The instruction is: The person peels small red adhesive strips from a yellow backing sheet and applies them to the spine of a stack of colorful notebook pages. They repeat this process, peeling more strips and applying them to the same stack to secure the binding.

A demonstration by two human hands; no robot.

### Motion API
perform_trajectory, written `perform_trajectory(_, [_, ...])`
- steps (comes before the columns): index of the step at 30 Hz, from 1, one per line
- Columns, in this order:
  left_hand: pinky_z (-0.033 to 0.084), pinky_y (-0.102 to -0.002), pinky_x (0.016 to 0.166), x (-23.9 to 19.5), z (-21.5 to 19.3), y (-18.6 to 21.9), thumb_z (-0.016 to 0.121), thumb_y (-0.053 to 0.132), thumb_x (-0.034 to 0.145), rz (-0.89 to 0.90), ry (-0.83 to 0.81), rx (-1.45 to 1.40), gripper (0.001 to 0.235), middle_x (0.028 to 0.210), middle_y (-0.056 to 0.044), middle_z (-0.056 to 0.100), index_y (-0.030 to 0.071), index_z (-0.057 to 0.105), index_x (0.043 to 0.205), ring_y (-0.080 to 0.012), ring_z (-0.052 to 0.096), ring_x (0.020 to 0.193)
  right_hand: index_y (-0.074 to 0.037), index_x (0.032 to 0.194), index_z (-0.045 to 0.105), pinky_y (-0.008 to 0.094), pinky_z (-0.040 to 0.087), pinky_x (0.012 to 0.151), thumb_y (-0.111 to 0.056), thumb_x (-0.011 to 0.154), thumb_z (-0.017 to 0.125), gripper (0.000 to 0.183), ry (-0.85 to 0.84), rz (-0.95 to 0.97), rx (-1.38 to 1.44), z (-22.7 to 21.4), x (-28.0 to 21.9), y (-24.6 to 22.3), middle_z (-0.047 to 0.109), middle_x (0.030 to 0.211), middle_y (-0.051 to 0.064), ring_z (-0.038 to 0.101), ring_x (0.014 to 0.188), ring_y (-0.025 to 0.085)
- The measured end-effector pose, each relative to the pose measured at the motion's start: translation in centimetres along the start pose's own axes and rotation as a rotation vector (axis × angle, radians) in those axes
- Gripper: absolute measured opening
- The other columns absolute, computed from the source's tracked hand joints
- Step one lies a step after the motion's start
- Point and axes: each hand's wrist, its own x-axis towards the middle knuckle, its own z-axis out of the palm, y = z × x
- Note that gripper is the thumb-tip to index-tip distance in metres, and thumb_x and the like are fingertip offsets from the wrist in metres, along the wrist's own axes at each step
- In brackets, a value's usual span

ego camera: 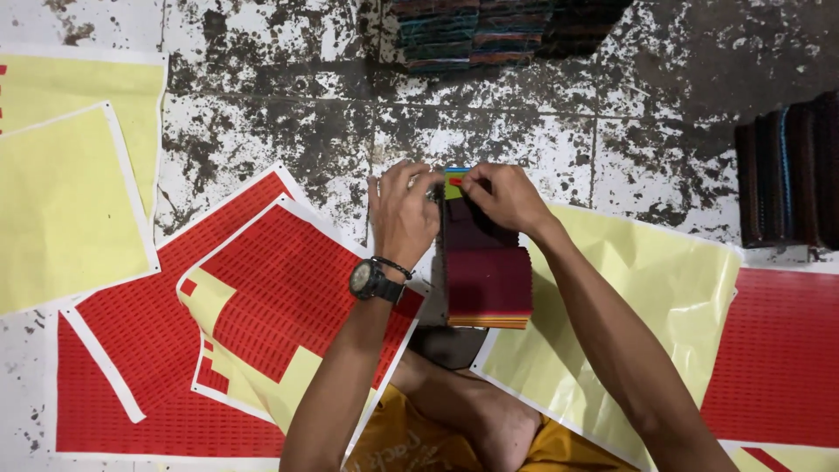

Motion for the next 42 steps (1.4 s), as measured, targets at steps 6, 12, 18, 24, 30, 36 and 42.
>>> perform_trajectory(6, [0.032,-0.072,0.108,0.4,-0.3,0.8,0.063,-0.003,0.085,0.154,0.029,0.208,0.035,0.118,-0.004,0.064,0.023,0.077,0.104,-0.0320,0.053,0.130,-0.011,0.098,0.077,0.044,0.058,0.068,-0.023,0.094,0.067,0.016,-0.004,0.088,-0.055,0.6,0.8,0.1,0.076,0.081,0.013,0.074,0.081,0.034])
perform_trajectory(12, [0.028,-0.076,0.107,0.1,0.5,0.7,0.067,0.010,0.090,0.273,0.033,0.466,0.026,0.121,-0.007,0.061,0.026,0.075,0.108,-0.0339,0.051,0.132,-0.014,0.108,0.078,0.054,0.060,0.072,-0.027,0.085,0.076,0.026,0.060,0.154,-0.267,0.3,-0.4,-0.8,0.072,0.095,0.018,0.073,0.091,0.040])
perform_trajectory(18, [0.028,-0.075,0.109,0.7,0.8,0.6,0.064,0.004,0.088,0.209,0.070,0.220,0.027,0.124,-0.005,0.059,0.020,0.074,0.108,-0.0301,0.057,0.127,-0.017,0.100,0.076,0.048,0.058,0.076,-0.015,0.082,0.085,0.020,0.223,-0.226,-0.448,1.3,1.2,3.0,0.064,0.089,0.007,0.067,0.095,0.036])
perform_trajectory(24, [0.061,-0.045,0.092,0.7,-1.9,1.3,0.047,-0.023,0.078,-0.195,0.033,-0.652,0.048,0.132,-0.021,0.053,0.001,0.059,0.118,-0.0426,0.068,0.115,-0.020,0.080,0.074,0.034,0.054,0.072,-0.021,0.095,0.077,0.016,0.594,-0.623,-0.595,0.1,-0.2,1.5,0.069,0.087,-0.003,0.066,0.081,0.019])
perform_trajectory(30, [0.056,-0.048,0.097,0.3,-1.4,0.4,0.046,-0.018,0.076,-0.193,0.073,-0.912,0.047,0.128,-0.018,0.059,0.004,0.061,0.115,-0.0347,0.077,0.094,-0.007,0.080,0.074,0.041,0.059,0.073,-0.008,0.079,0.081,0.007,0.208,-0.570,-0.191,-1.8,-3.3,-2.2,0.072,0.087,0.009,0.070,0.086,0.032])
perform_trajectory(36, [0.049,-0.054,0.105,0.9,-0.3,0.6,0.043,-0.021,0.074,-0.144,0.056,-1.000,0.051,0.126,-0.018,0.060,0.003,0.063,0.114,-0.0310,0.076,0.093,-0.006,0.101,0.078,0.044,0.054,0.075,-0.014,0.091,0.074,0.013,0.046,-0.082,0.321,-2.5,-2.4,-3.4,0.076,0.083,0.017,0.071,0.080,0.026])
perform_trajectory(42, [0.059,-0.048,0.092,0.8,0.7,0.7,0.044,-0.020,0.072,-0.183,0.060,-1.005,0.052,0.125,-0.018,0.059,0.004,0.066,0.113,-0.0335,0.076,0.094,-0.004,0.101,0.078,0.038,0.052,0.072,-0.012,0.092,0.074,0.013,0.005,-0.017,0.399,-1.6,-2.2,-2.4,0.074,0.078,0.013,0.064,0.077,0.018])
